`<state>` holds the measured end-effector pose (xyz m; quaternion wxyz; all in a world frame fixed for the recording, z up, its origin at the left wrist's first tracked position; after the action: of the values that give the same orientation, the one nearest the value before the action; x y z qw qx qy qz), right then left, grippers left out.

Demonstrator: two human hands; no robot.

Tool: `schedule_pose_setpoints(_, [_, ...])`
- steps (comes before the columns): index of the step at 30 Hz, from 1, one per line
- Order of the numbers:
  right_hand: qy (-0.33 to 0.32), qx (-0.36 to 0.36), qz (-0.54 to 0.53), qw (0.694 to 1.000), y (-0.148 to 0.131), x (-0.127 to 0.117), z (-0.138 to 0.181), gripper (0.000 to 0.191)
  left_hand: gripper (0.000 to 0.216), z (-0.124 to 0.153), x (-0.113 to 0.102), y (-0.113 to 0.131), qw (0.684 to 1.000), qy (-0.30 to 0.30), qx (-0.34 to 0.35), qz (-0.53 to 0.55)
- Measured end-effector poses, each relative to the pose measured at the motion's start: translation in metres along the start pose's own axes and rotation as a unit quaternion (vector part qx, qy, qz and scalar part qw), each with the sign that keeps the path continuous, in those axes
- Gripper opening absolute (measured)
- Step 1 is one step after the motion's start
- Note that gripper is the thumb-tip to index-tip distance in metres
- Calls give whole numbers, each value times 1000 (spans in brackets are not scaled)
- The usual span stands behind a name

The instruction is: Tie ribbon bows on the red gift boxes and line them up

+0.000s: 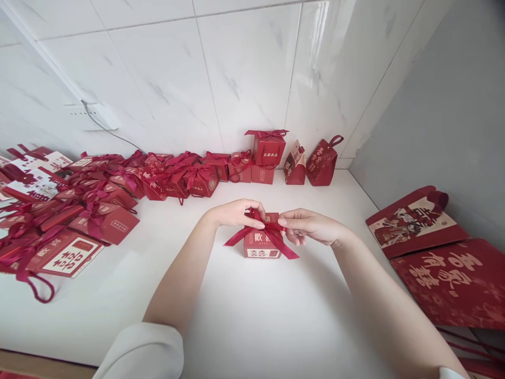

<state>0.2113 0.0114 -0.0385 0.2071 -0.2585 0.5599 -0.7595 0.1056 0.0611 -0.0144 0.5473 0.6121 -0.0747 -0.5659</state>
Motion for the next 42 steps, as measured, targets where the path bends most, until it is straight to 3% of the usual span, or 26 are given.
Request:
schedule_pose_setpoints(8, [19, 10, 15, 1000, 1, -8, 1, 43, 24, -7, 12, 11, 999, -19, 31, -19])
schedule_pose_setpoints(16, [103, -91, 72, 988, -4, -20, -11, 50, 19, -10, 23, 12, 997, -34, 18, -61])
schedule_pose_setpoints(20, [141, -117, 116, 976, -7, -27, -10, 48, 25, -2, 13, 16, 996, -19, 14, -88])
schedule_pose_setpoints(25, [208, -165, 156, 952, -21, -36, 0, 38, 42, 10, -5, 12, 999, -12, 18, -47])
schedule_pose_setpoints(30, [160, -129, 115, 972, -15, -27, -5, 40, 36, 13, -2, 5, 998, -47, -19, -23])
schedule_pose_setpoints(34, [122, -110, 106, 981, -12, -19, -9, 46, 41, 10, -1, -2, 997, -32, -67, -28])
schedule_pose_setpoints(38, [86, -107, 85, 987, -12, -13, -10, 46, 33, 7, -3, 3, 999, -21, -24, -26])
schedule_pose_setpoints(42, [56, -105, 70, 990, -15, -7, -7, 43, 28, 9, -1, 14, 997, -53, 26, -39])
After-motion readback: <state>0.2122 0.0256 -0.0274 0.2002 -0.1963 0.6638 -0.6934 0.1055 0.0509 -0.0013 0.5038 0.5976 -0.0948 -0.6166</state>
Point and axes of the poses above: each hand's wrist, its own z-axis away from the middle knuckle, its own x-axis out of the palm, y = z × x, the point moved 9 cm from there along -z, towards the middle knuckle, and after that the axes turned 8 degrees about -z, right-handed, at the moved point
